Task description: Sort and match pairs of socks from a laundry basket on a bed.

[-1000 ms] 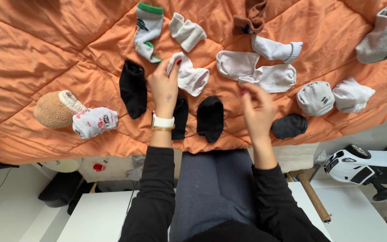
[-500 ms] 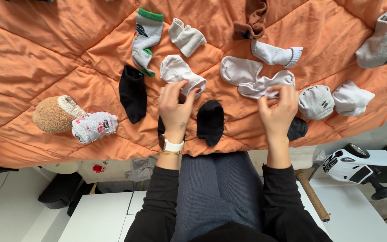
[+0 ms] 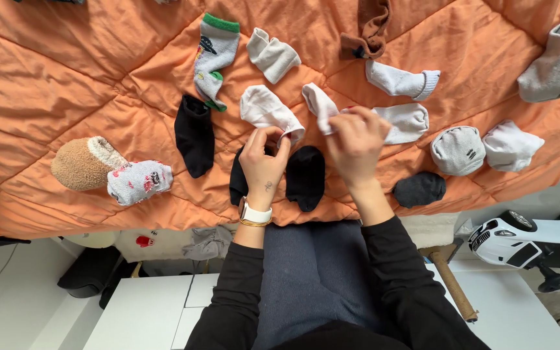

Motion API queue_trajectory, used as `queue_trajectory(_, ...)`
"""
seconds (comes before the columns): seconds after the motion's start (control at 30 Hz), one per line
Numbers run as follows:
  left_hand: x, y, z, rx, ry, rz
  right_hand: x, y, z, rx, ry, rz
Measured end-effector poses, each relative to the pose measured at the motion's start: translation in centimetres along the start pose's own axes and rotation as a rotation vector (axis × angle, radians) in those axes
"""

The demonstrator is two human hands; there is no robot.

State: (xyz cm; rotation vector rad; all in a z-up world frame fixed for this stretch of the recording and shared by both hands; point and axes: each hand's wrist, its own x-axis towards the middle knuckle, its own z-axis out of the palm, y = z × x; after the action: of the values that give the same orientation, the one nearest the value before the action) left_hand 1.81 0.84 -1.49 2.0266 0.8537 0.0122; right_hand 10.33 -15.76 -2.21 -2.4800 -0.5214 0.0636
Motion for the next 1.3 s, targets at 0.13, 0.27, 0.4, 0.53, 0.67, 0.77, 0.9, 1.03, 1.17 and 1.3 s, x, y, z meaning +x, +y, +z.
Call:
queue_trajectory(0.13, -0.8, -0.3, -0.2, -0.117, -0.032, -0.065, -1.8, -0.1, 0.8, -0.059, -0.195, -0.030)
queue_trajectory(0.27, -1.1, 0.6, -0.6, -0.136, -0.037, -0.015, -3.6, 0.7, 1.5, 0.164, -0.063, 0.398)
queue_trajectory(0.4, -0.9, 0.6, 0.2, -0.084, -0.013, 0.136, -2.9, 2.3, 2.0, 1.106, -0.039, 0.903)
queue_trajectory(0.53, -1.4, 0.5, 1.2, -0.001, -0.114, 0.170, -2.9, 2.3, 1.7, 1.167, -0.135, 0.994)
queue_trajectory(0.67, -1.6, 0.5, 1.6, 0.070, -0.145, 0.200, -3.1, 2.7, 2.2, 1.158, -0.145, 0.966)
queue_trajectory(0.77, -1.9, 0.8, 1.3, 0.043, -0.098, 0.185, -2.8, 2.3, 1.8, 1.159, -0.143, 1.025)
queue_trajectory(0.9, -2.4, 1.8, 0.6, -0.244, -0.066, -0.067, -4.6, 1.6, 1.6, 1.037, -0.033, 0.914)
queue_trajectory(1.03, -2.8, 2.9, 0.4, -0.465, -0.148, -0.133, -7.2, 0.7, 1.5, 0.840, -0.129, 0.796)
queue_trajectory(1.17, -4.2, 1.8, 1.7, -0.702, -0.214, -0.126, -3.1, -4.0, -1.8, 0.826, -0.294, 0.351)
queue_trajectory(1.3, -4.6, 1.9, 1.0, -1.029, -0.291, -0.313, -4.0, -2.4, -2.4, 0.873, -0.288, 0.384)
